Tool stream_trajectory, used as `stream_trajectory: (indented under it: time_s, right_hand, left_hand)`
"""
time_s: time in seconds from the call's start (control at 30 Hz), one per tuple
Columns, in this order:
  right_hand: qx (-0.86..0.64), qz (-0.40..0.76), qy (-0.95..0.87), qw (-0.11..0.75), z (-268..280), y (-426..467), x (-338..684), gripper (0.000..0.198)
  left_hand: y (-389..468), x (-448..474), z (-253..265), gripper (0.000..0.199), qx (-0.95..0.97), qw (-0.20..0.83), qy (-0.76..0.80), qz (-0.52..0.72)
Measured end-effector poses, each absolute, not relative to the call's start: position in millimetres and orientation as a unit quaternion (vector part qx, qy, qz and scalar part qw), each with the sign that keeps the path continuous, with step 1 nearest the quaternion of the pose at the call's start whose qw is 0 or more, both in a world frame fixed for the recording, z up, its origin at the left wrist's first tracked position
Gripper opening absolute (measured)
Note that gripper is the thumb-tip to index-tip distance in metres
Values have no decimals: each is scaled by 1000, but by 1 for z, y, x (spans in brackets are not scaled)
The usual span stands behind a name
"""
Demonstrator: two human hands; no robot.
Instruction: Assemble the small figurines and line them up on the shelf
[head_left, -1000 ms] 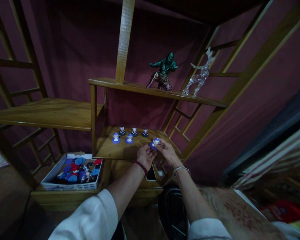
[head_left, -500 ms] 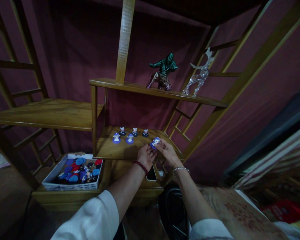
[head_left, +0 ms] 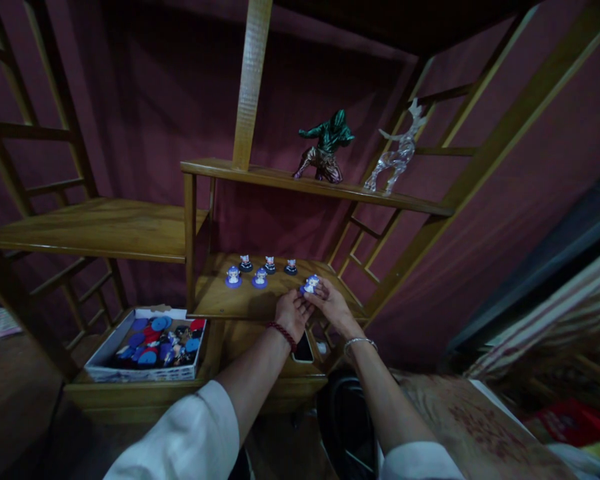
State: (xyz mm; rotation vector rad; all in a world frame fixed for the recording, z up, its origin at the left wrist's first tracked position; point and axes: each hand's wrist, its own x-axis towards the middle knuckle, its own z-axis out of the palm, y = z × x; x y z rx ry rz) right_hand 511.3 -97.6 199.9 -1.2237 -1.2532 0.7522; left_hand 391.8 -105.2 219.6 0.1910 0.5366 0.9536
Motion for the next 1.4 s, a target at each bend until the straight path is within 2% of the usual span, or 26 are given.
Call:
stream_trajectory:
  time_s: [0.4, 0.9, 1.1, 1.4]
  right_hand:
    - [-524, 314, -554, 566, 201, -97, 516, 46]
    - [-540, 273, -555, 570, 199, -83, 539, 56]
    - [-546, 258, -559, 568, 198, -80, 545, 54]
    - [-556, 259, -538, 577, 202, -72, 551, 59]
  left_hand:
    - [-104, 391, 222, 23, 104, 852, 264, 440]
    - [-98, 401, 223, 17, 125, 852, 255, 439]
    - [-97, 408, 221, 12, 122, 853, 238, 449]
    - [-97, 417, 226, 13, 131, 849, 233, 457]
